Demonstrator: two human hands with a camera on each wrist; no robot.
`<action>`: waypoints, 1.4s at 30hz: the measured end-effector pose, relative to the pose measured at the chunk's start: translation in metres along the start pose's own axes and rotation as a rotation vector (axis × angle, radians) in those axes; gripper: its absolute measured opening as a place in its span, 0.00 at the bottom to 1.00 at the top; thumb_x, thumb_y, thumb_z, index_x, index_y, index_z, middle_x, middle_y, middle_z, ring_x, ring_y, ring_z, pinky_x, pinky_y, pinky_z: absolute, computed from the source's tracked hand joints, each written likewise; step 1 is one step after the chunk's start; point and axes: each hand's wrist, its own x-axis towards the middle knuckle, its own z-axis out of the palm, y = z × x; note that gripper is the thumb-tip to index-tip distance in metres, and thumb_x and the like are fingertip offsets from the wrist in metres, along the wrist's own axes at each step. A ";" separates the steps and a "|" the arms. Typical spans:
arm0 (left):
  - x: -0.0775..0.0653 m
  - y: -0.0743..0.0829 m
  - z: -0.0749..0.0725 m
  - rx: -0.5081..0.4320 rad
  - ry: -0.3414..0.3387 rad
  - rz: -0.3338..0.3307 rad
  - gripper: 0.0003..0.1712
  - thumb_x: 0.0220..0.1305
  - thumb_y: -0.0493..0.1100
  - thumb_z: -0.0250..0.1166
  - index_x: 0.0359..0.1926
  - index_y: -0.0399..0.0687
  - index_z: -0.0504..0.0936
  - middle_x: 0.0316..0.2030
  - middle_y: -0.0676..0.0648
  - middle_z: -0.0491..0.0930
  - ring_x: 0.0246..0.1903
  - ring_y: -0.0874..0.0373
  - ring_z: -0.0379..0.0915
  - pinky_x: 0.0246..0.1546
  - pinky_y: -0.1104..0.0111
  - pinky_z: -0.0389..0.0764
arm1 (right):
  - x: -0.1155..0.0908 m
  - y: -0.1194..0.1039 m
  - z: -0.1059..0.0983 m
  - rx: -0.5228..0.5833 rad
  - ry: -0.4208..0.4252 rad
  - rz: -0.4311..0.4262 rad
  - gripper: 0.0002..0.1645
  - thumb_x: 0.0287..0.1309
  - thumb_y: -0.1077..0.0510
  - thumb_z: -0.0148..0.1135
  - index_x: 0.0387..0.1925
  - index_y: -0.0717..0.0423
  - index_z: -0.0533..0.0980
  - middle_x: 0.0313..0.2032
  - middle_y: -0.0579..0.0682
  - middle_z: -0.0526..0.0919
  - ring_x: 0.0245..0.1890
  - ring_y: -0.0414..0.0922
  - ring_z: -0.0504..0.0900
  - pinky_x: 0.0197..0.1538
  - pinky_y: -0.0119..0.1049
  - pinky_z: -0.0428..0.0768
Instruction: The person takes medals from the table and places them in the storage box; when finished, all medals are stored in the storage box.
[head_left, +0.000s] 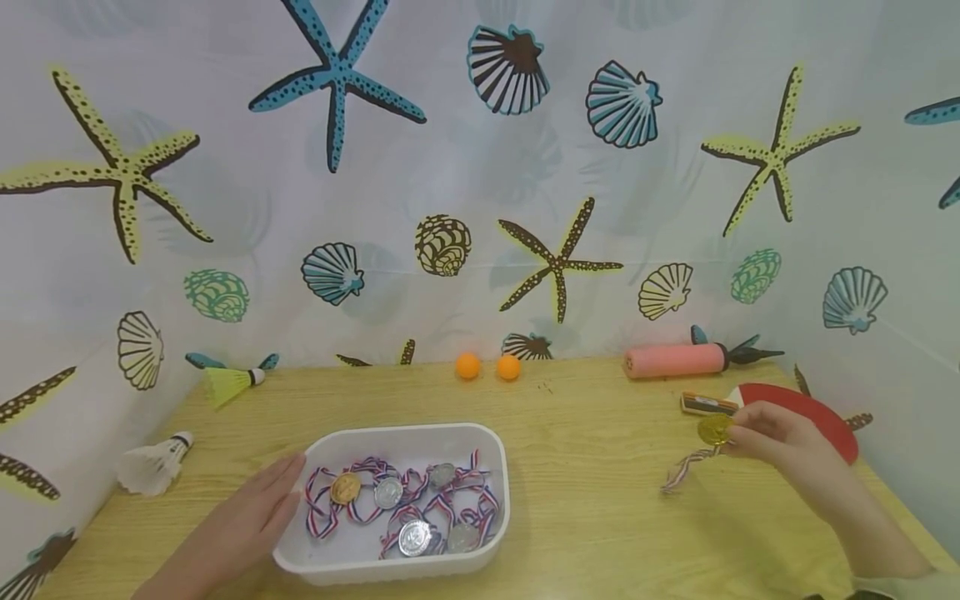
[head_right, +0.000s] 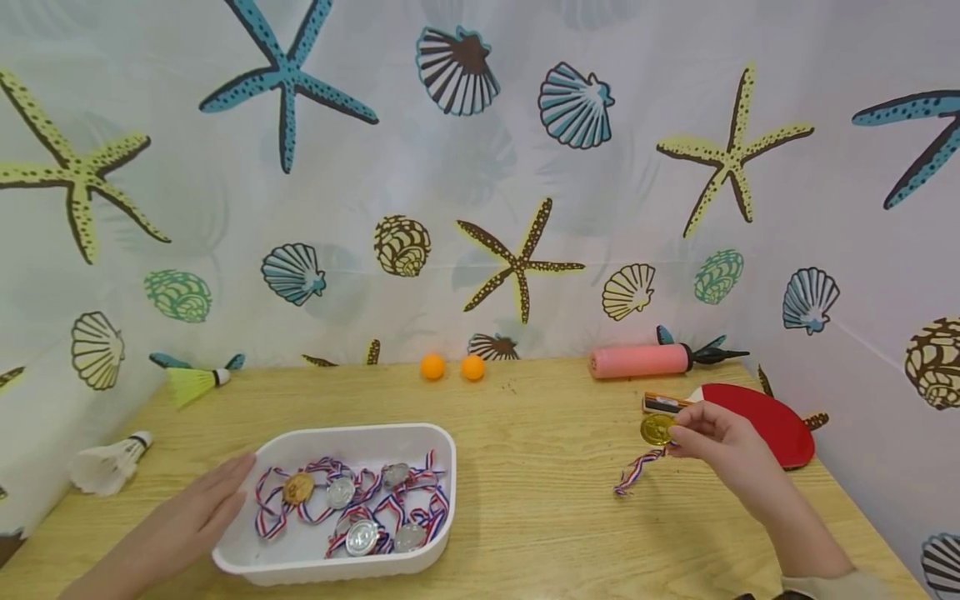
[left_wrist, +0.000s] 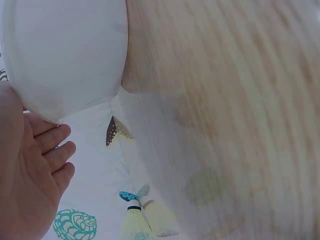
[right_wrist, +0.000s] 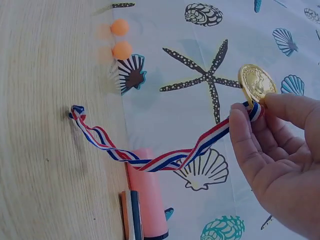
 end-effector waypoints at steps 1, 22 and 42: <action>0.000 0.000 0.000 -0.002 -0.001 -0.001 0.33 0.71 0.53 0.45 0.66 0.33 0.58 0.63 0.31 0.59 0.61 0.34 0.54 0.57 0.42 0.58 | 0.001 -0.002 0.002 -0.024 0.009 0.008 0.15 0.64 0.55 0.55 0.40 0.66 0.69 0.37 0.51 0.78 0.39 0.43 0.80 0.44 0.33 0.78; 0.000 -0.002 0.000 0.006 0.005 0.015 0.33 0.71 0.53 0.45 0.66 0.32 0.58 0.63 0.31 0.59 0.61 0.34 0.54 0.58 0.43 0.58 | 0.030 -0.050 0.025 -0.013 0.052 -0.041 0.14 0.59 0.62 0.60 0.40 0.69 0.69 0.35 0.54 0.78 0.36 0.40 0.80 0.42 0.32 0.79; 0.000 -0.001 0.000 0.010 -0.006 0.012 0.33 0.70 0.51 0.47 0.66 0.32 0.58 0.62 0.30 0.59 0.60 0.33 0.55 0.57 0.43 0.59 | 0.060 -0.119 0.056 0.013 0.008 -0.180 0.16 0.59 0.61 0.60 0.46 0.66 0.71 0.43 0.57 0.77 0.42 0.42 0.78 0.43 0.33 0.80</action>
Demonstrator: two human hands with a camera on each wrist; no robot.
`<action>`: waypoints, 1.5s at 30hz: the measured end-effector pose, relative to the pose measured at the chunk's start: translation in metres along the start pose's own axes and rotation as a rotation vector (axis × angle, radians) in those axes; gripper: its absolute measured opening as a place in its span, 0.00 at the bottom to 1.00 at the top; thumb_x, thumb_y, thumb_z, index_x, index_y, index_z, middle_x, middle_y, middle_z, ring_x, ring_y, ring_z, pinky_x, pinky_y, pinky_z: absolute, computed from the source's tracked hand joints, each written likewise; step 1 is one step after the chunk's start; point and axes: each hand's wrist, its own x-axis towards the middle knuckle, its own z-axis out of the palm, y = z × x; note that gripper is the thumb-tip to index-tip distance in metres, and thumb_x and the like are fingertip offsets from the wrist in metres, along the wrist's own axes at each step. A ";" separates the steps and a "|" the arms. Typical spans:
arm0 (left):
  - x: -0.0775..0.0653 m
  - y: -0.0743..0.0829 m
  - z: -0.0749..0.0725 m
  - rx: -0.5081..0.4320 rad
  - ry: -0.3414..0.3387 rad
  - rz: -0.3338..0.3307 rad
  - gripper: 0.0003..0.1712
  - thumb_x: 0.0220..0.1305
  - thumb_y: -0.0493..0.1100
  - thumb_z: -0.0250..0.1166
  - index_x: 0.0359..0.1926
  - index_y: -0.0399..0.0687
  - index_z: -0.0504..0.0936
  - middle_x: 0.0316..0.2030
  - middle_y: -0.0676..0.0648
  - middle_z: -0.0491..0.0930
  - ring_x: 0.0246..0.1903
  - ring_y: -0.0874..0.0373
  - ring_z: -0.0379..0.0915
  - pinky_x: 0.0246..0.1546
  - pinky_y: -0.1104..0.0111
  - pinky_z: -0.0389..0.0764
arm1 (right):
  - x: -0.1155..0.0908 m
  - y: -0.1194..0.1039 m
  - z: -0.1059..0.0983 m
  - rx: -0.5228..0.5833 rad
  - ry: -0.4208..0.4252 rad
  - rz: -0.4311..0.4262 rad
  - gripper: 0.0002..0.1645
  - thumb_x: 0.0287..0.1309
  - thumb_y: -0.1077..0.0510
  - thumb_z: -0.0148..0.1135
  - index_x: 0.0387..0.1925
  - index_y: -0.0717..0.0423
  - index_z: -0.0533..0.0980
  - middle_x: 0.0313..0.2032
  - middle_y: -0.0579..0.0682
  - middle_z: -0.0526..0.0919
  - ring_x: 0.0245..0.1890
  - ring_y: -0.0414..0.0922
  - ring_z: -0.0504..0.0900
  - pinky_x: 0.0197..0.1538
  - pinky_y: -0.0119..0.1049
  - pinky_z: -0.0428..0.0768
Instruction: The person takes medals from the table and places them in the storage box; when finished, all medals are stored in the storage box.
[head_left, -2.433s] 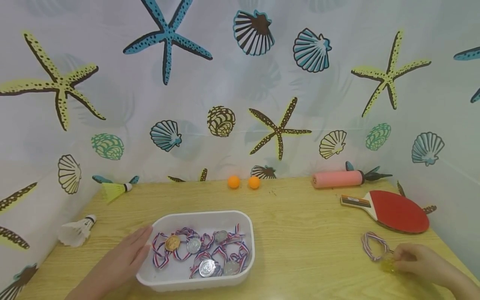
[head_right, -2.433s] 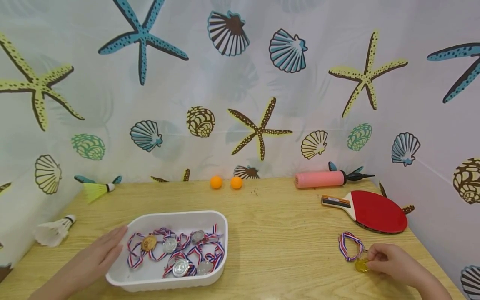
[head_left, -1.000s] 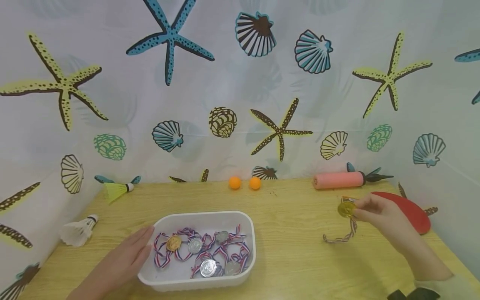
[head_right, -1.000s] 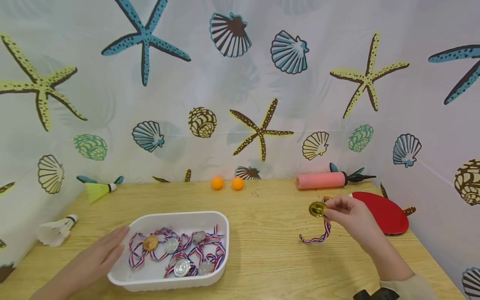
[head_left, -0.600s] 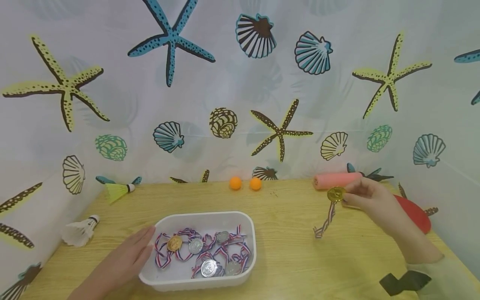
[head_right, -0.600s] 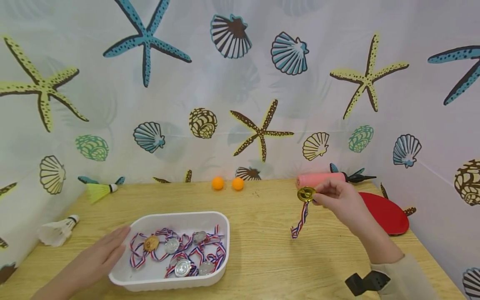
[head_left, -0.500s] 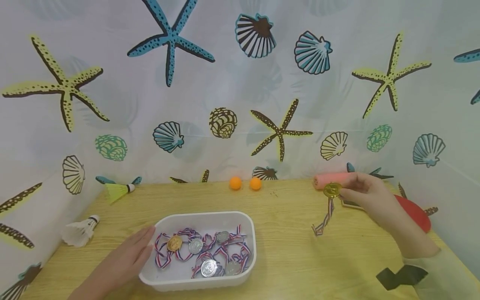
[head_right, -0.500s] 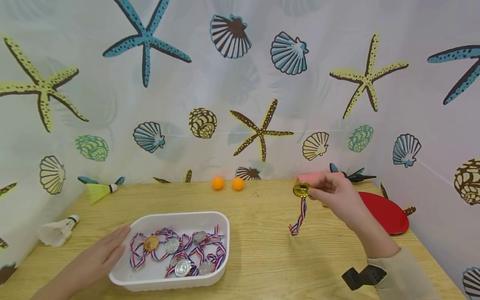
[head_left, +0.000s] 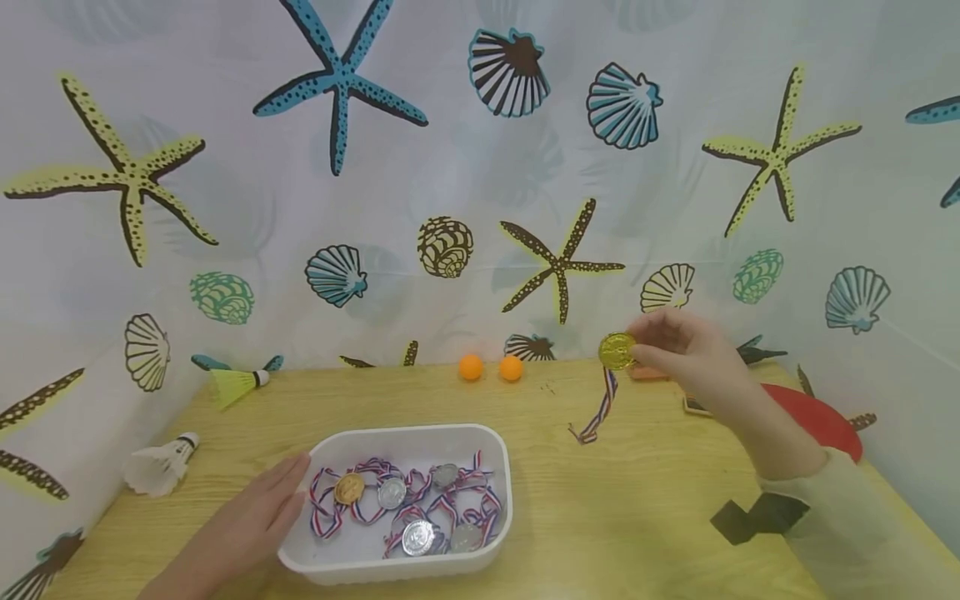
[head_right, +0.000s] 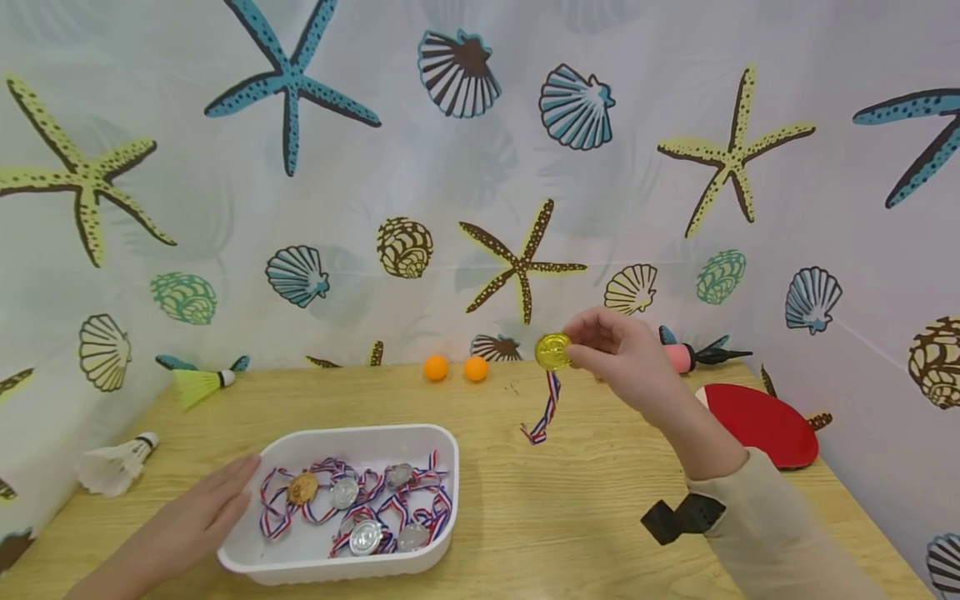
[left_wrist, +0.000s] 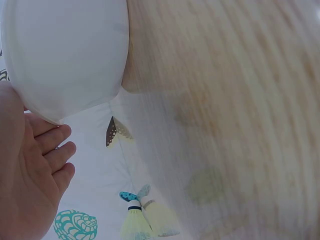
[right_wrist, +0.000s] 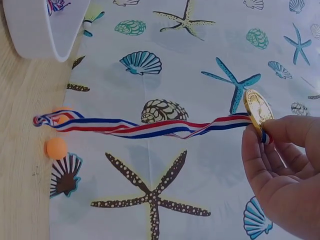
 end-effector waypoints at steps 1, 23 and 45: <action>0.000 0.000 0.000 0.000 -0.001 -0.002 0.33 0.70 0.52 0.47 0.66 0.32 0.58 0.62 0.30 0.59 0.60 0.34 0.54 0.57 0.43 0.59 | 0.002 -0.003 0.003 0.014 -0.006 -0.005 0.15 0.59 0.62 0.60 0.45 0.66 0.71 0.42 0.57 0.77 0.41 0.43 0.78 0.41 0.34 0.81; -0.002 -0.003 0.004 -0.005 0.010 0.007 0.32 0.70 0.51 0.48 0.66 0.32 0.59 0.62 0.31 0.60 0.60 0.34 0.55 0.57 0.43 0.59 | 0.032 -0.056 0.107 0.175 -0.283 -0.249 0.09 0.54 0.73 0.58 0.39 0.69 0.73 0.34 0.55 0.78 0.34 0.45 0.78 0.41 0.38 0.80; 0.000 0.000 0.001 -0.007 0.015 -0.001 0.32 0.70 0.52 0.46 0.66 0.33 0.59 0.63 0.31 0.59 0.61 0.34 0.54 0.57 0.43 0.59 | 0.034 -0.058 0.214 0.278 -0.475 -0.147 0.10 0.53 0.73 0.59 0.39 0.66 0.75 0.32 0.47 0.78 0.32 0.36 0.76 0.42 0.26 0.77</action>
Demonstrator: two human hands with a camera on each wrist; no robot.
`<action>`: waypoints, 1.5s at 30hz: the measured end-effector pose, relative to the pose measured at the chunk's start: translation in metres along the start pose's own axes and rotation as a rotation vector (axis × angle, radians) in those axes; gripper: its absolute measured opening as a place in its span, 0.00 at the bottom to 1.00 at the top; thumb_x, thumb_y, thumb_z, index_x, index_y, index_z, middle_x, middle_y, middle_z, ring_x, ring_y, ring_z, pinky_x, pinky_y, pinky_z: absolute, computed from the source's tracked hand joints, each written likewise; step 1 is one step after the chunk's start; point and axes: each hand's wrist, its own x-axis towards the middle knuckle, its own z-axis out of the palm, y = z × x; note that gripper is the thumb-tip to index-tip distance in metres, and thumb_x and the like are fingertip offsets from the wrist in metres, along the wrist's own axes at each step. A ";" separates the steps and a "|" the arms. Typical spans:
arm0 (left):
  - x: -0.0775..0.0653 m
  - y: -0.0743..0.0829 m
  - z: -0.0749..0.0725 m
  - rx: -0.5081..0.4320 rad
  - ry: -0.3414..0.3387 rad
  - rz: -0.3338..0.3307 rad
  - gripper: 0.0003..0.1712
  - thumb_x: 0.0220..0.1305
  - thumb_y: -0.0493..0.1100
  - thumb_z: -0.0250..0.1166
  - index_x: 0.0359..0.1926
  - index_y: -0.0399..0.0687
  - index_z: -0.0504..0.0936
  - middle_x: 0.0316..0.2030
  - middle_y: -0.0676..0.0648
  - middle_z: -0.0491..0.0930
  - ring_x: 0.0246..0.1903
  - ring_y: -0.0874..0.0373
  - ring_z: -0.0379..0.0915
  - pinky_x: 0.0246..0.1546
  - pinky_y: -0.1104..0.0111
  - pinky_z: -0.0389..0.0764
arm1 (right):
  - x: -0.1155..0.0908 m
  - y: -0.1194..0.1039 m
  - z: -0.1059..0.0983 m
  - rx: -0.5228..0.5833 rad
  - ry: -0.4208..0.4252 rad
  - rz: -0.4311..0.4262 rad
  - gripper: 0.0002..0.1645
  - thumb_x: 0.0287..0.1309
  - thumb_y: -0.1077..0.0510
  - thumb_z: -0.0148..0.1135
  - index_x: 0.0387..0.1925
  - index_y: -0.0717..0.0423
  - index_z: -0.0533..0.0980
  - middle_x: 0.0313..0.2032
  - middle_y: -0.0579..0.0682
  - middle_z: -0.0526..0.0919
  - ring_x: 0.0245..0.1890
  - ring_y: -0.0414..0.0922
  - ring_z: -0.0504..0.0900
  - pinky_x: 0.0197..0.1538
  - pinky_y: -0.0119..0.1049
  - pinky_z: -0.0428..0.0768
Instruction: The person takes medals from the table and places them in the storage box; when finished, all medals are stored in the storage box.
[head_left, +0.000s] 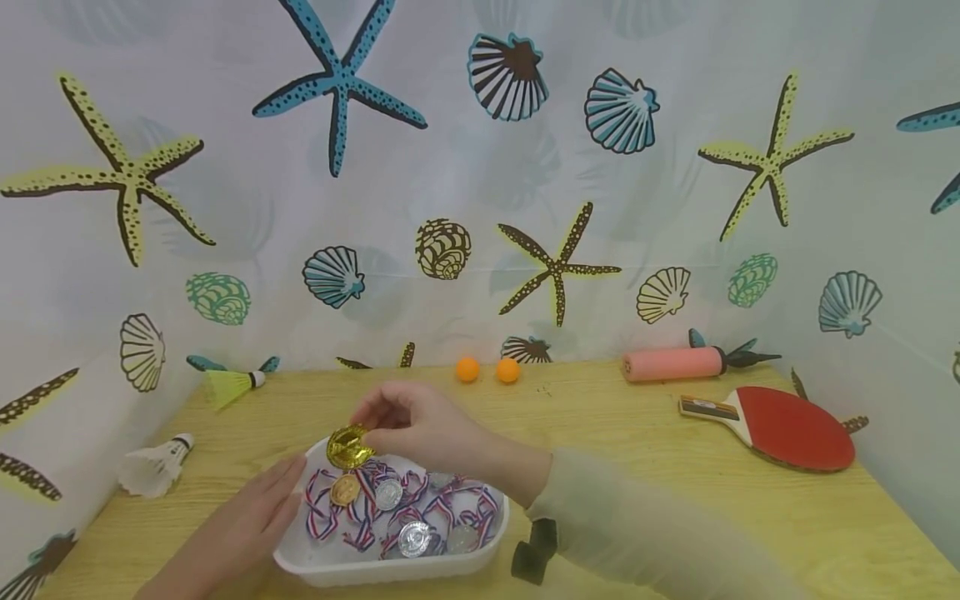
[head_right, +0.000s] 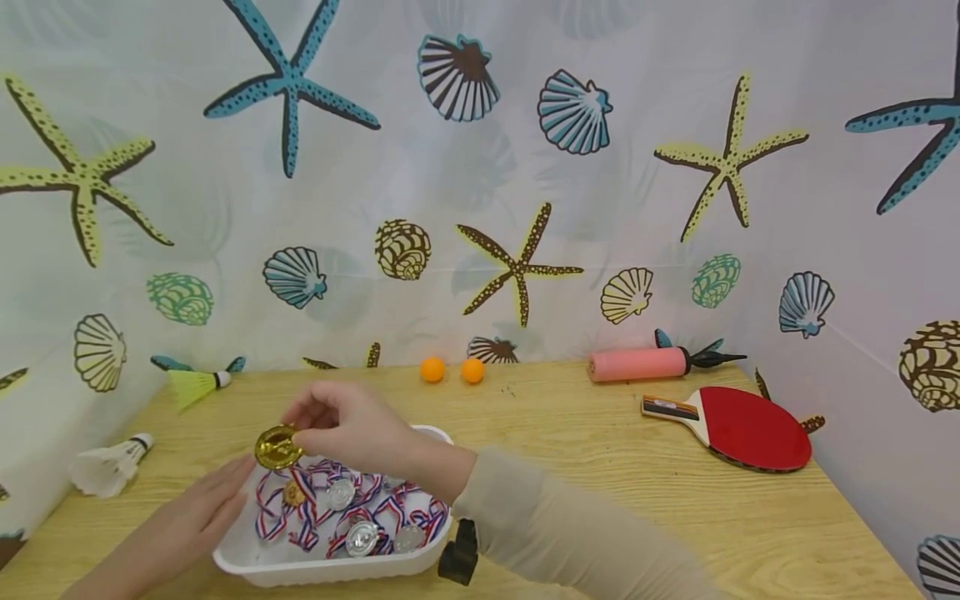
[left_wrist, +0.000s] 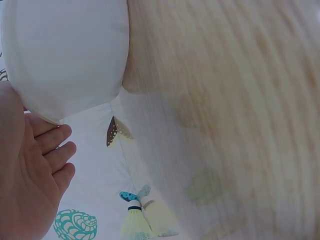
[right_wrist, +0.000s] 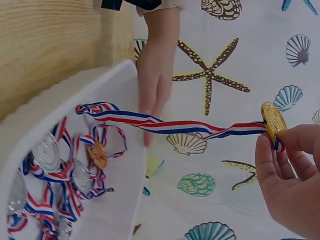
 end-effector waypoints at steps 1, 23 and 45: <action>0.000 0.000 0.000 -0.002 0.001 0.000 0.33 0.70 0.52 0.46 0.66 0.33 0.59 0.63 0.31 0.59 0.61 0.34 0.54 0.57 0.43 0.59 | 0.001 0.005 0.004 0.005 0.004 0.026 0.10 0.53 0.72 0.59 0.39 0.65 0.75 0.32 0.46 0.78 0.32 0.36 0.76 0.42 0.26 0.77; -0.002 -0.002 0.001 0.006 0.038 0.034 0.31 0.70 0.49 0.49 0.65 0.31 0.60 0.62 0.31 0.61 0.60 0.34 0.56 0.57 0.43 0.60 | -0.006 0.082 0.054 0.022 -0.096 0.339 0.08 0.48 0.73 0.61 0.32 0.61 0.78 0.24 0.45 0.77 0.24 0.34 0.73 0.29 0.26 0.77; -0.002 -0.001 -0.001 -0.003 0.031 0.043 0.31 0.70 0.50 0.48 0.65 0.32 0.60 0.62 0.31 0.61 0.60 0.34 0.56 0.57 0.43 0.60 | -0.003 0.084 0.053 -0.037 -0.068 0.373 0.07 0.49 0.69 0.63 0.30 0.57 0.78 0.25 0.44 0.78 0.26 0.35 0.74 0.32 0.26 0.75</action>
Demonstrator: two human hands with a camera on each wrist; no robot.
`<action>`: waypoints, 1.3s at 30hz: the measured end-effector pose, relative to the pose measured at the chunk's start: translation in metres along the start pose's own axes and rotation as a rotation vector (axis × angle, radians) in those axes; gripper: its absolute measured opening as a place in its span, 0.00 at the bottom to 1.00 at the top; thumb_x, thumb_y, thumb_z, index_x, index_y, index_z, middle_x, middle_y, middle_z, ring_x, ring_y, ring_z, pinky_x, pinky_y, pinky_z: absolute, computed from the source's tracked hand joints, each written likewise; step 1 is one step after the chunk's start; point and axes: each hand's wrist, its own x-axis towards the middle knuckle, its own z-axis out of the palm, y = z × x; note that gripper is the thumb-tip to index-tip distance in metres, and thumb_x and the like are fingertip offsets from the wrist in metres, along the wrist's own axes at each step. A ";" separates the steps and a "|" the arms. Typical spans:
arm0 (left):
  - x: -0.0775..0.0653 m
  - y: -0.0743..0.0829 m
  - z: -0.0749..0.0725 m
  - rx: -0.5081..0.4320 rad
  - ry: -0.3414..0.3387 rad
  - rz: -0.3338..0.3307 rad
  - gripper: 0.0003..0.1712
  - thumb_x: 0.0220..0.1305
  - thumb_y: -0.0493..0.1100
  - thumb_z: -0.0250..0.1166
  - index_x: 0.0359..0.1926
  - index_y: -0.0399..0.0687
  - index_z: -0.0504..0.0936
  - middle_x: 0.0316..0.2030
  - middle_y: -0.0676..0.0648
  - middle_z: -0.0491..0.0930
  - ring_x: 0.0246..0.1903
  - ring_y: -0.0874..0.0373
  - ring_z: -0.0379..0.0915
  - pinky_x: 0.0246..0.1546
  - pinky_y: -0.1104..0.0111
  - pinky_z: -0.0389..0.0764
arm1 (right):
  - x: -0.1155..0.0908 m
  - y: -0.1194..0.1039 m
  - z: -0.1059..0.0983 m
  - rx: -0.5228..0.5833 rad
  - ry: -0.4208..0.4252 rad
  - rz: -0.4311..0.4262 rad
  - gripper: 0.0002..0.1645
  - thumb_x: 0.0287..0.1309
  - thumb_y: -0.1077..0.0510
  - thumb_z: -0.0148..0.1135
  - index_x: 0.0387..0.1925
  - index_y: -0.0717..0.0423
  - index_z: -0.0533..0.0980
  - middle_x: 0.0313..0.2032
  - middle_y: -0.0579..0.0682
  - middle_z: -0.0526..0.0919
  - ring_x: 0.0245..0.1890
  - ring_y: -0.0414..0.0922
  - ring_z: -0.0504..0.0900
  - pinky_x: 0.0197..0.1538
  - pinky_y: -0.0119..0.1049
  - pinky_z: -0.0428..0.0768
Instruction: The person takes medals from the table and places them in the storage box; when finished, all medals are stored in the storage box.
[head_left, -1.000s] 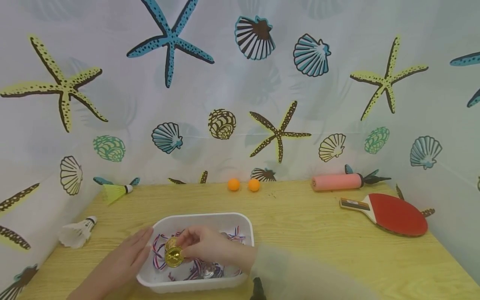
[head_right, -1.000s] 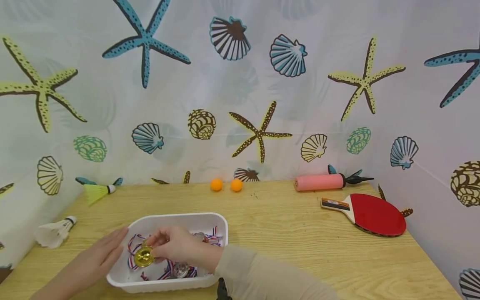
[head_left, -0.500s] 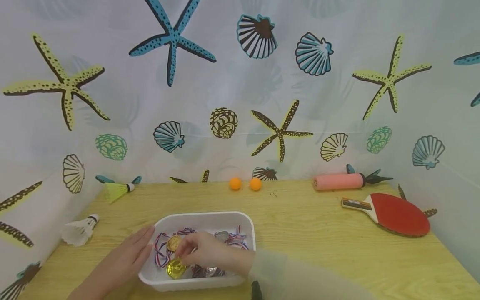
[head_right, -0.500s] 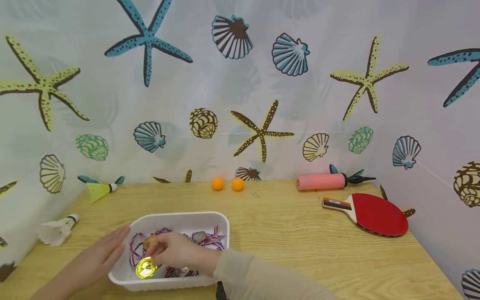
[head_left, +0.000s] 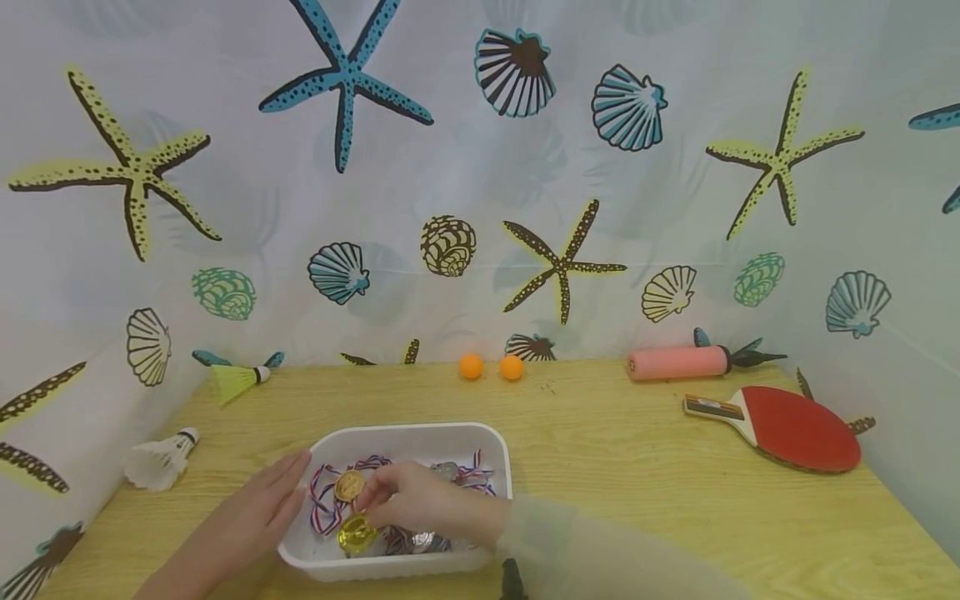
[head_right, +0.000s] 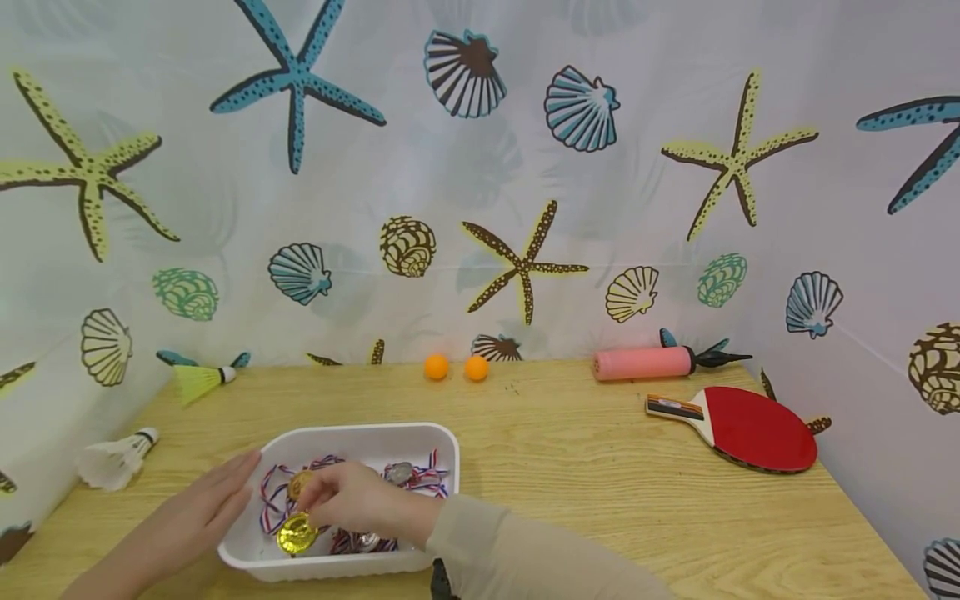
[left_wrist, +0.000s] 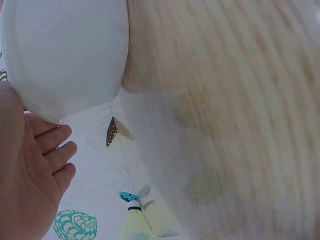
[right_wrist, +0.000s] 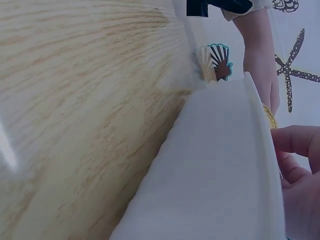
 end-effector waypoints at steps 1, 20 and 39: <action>0.000 0.000 0.000 -0.002 0.002 0.005 0.31 0.70 0.49 0.48 0.65 0.32 0.60 0.61 0.31 0.61 0.59 0.34 0.56 0.56 0.43 0.60 | 0.000 -0.001 0.000 0.008 -0.005 0.007 0.06 0.50 0.69 0.63 0.30 0.56 0.78 0.25 0.44 0.78 0.26 0.35 0.74 0.32 0.26 0.75; 0.000 0.000 0.001 0.013 0.020 0.009 0.29 0.70 0.47 0.49 0.64 0.31 0.62 0.61 0.30 0.62 0.59 0.34 0.57 0.57 0.43 0.60 | 0.016 0.012 0.013 -0.466 0.037 -0.138 0.10 0.43 0.69 0.66 0.25 0.53 0.75 0.21 0.38 0.74 0.23 0.30 0.71 0.30 0.19 0.71; 0.000 0.002 0.000 -0.002 0.013 0.000 0.30 0.70 0.48 0.48 0.64 0.30 0.61 0.61 0.30 0.61 0.59 0.33 0.56 0.57 0.43 0.60 | 0.019 0.014 0.012 -0.540 0.083 -0.049 0.09 0.44 0.69 0.65 0.23 0.53 0.79 0.21 0.38 0.75 0.24 0.31 0.70 0.33 0.20 0.71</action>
